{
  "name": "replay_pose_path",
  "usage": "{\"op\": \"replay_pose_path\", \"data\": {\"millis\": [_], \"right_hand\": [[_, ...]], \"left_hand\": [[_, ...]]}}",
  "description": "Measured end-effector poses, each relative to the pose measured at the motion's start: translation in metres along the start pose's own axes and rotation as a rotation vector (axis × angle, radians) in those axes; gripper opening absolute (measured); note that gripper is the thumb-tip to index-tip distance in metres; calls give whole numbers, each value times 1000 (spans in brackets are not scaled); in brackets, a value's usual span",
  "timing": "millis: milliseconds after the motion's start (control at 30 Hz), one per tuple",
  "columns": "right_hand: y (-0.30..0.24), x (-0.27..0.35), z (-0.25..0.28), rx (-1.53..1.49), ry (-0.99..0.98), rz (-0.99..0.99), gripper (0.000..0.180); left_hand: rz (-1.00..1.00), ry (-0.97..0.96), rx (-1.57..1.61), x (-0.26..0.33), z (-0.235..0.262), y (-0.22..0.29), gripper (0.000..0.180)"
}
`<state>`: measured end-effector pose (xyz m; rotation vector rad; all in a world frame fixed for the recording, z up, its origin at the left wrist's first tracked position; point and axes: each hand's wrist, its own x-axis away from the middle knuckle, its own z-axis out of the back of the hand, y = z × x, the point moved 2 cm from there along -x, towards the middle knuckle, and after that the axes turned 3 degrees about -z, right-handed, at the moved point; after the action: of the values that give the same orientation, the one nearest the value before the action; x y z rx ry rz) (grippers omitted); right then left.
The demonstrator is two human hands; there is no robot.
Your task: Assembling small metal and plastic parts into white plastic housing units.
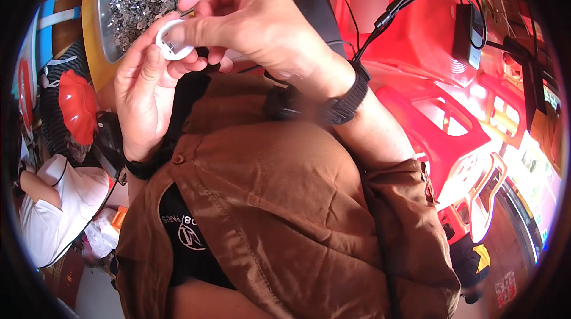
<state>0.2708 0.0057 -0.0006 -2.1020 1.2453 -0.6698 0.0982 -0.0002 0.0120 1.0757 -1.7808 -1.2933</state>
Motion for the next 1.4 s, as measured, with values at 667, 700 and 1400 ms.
{"op": "replay_pose_path", "data": {"millis": [667, 700, 1400], "right_hand": [[-2, 11, -19, 1593, 214, 1157, 32], [-1, 10, -19, 1593, 214, 1157, 32], [-7, 15, -17, 741, 305, 205, 31]], "left_hand": [[15, 99, 54, 2, 3, 0, 29], [15, 99, 54, 2, 3, 0, 29], [41, 6, 246, -1, 9, -5, 35]]}}
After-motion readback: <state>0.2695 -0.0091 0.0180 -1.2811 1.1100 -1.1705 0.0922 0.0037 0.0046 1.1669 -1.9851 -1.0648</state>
